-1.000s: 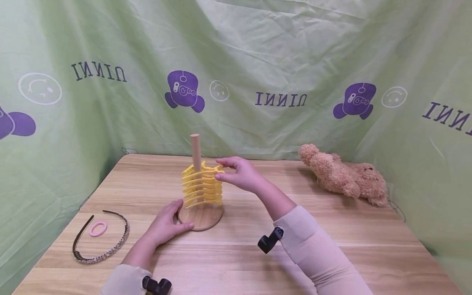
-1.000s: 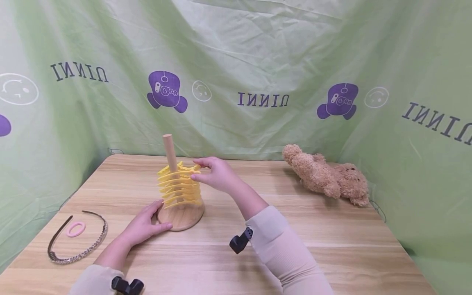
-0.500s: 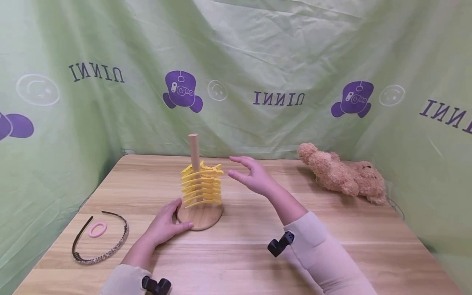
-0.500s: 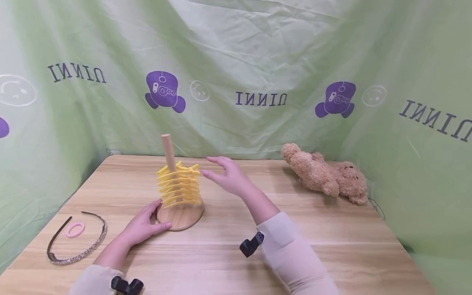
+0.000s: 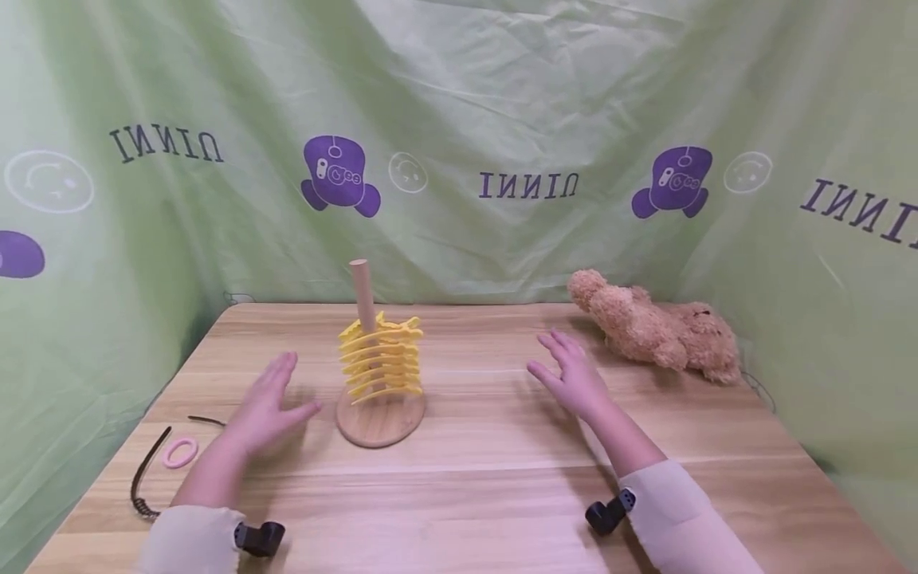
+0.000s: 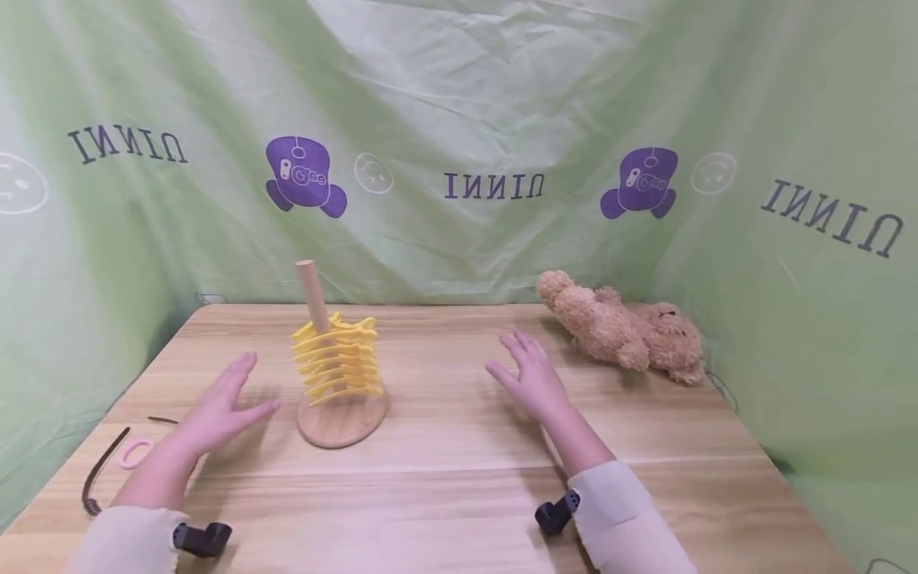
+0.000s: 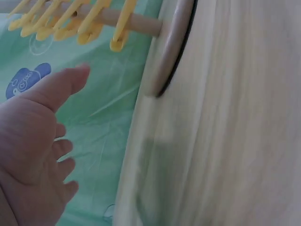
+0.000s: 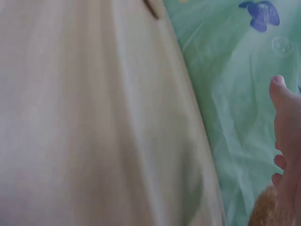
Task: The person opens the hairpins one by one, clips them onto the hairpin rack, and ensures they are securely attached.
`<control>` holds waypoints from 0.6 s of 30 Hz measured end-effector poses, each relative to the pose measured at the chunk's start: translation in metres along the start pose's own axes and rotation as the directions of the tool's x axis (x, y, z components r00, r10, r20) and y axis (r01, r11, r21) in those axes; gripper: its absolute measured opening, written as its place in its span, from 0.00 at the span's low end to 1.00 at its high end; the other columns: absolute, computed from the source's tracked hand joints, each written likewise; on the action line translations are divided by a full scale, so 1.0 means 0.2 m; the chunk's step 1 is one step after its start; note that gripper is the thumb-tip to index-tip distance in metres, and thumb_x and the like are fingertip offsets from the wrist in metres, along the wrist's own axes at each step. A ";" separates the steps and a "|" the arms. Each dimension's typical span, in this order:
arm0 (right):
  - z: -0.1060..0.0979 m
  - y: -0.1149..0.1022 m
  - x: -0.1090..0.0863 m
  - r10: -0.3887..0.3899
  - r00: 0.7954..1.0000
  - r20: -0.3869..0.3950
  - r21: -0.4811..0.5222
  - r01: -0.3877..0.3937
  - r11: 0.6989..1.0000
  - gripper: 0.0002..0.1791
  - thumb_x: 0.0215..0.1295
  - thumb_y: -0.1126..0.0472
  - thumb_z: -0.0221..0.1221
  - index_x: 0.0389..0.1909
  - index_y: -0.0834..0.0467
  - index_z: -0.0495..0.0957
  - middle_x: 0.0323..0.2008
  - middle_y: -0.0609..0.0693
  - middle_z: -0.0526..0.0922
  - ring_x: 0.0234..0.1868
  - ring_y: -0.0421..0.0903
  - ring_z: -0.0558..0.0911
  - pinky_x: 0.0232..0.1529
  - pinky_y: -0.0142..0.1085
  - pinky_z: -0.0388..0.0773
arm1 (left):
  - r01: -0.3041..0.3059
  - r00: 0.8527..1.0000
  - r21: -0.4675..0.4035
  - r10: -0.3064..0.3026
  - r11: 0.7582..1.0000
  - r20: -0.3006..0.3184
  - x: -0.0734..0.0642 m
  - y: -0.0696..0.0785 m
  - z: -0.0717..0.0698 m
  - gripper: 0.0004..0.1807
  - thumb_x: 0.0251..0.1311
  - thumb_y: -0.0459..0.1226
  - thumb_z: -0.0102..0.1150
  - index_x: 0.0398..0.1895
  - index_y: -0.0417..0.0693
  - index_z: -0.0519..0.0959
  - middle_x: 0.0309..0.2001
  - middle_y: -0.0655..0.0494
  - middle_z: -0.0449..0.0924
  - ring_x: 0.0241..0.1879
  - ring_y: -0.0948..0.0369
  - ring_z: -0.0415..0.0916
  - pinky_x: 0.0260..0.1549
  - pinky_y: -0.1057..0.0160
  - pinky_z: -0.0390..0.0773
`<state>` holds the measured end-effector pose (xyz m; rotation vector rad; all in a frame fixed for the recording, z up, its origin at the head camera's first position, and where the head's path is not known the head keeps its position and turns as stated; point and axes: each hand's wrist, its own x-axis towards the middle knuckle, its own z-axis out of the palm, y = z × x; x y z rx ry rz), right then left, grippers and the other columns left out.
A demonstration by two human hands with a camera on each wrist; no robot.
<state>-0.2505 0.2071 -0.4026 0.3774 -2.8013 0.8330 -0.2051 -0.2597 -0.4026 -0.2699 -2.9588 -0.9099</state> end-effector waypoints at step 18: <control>0.00 0.17 -0.08 0.149 0.988 0.036 -0.290 -0.132 0.948 0.45 0.69 0.31 0.46 0.77 0.53 0.50 0.77 0.67 0.36 0.76 0.69 0.32 0.74 0.65 0.31 | 0.141 0.990 0.310 -0.132 0.940 -0.048 0.05 -0.11 -0.10 0.50 0.67 0.69 0.28 0.78 0.47 0.33 0.75 0.31 0.22 0.72 0.29 0.21 0.64 0.25 0.22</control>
